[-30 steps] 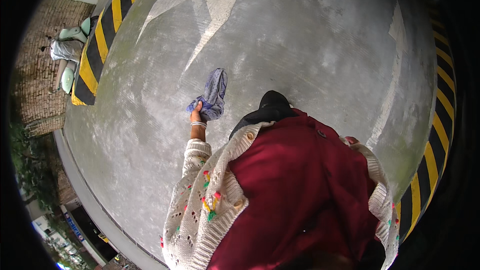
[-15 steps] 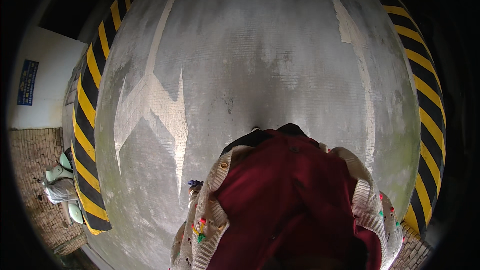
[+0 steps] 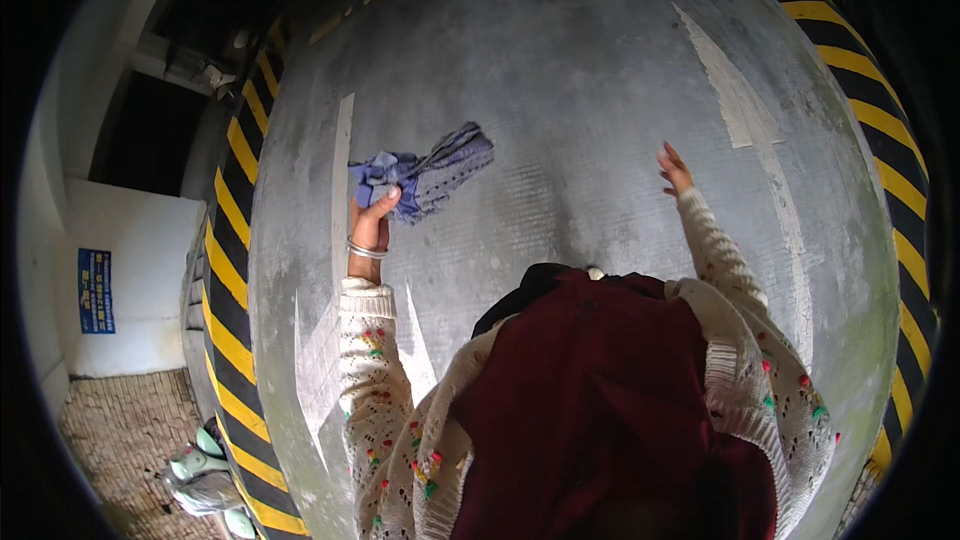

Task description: The person walks through a parking garage and then up a staircase, wiping each step with a cloth. The person uses a cloth to clean the stair treads and risers while ascending.

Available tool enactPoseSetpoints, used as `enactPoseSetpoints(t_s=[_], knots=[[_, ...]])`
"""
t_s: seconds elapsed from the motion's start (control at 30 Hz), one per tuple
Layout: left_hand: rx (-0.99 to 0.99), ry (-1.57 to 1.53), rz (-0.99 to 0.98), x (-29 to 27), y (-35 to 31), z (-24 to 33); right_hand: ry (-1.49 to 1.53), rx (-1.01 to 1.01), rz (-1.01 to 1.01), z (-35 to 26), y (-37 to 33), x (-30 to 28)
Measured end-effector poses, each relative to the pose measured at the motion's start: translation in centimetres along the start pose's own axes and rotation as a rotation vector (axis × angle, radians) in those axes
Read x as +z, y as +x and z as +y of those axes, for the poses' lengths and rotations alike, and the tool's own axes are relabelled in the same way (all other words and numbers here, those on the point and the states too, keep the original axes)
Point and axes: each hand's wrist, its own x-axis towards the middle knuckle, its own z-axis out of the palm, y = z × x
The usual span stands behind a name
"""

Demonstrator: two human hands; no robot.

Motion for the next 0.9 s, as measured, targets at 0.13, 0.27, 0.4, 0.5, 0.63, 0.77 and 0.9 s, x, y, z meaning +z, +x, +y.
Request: enactPoseSetpoints(t_s=[0.13,0.27,0.4,0.5,0.63,0.77,0.9], knots=[[0.23,-0.258,-0.303,8.5,17.0,5.9,0.543,-0.151,-0.472,-23.0,9.4,16.7],[0.313,-0.329,-0.237,15.9,33.4,2.8,1.217,-0.25,-1.041,-34.8,15.7,22.0],[-0.189,-0.701,-0.251,23.1,47.6,-2.5,1.035,-0.374,-0.678,-41.6,23.8,19.5],[-0.588,-0.788,-0.407,30.0,55.8,-6.4,0.661,-0.592,-0.188,-46.5,30.7,18.0],[-0.343,-0.843,-0.529,38.3,65.1,-13.2,-0.37,-1.087,0.047,-49.3,41.0,19.7],[-0.123,-0.895,-0.39,41.2,75.8,-19.1,-0.986,-1.074,-0.222,-49.0,52.1,20.1],[-0.277,-0.899,-0.293,41.0,87.5,-17.4,-0.35,-1.117,-0.503,-55.5,62.7,16.8]])
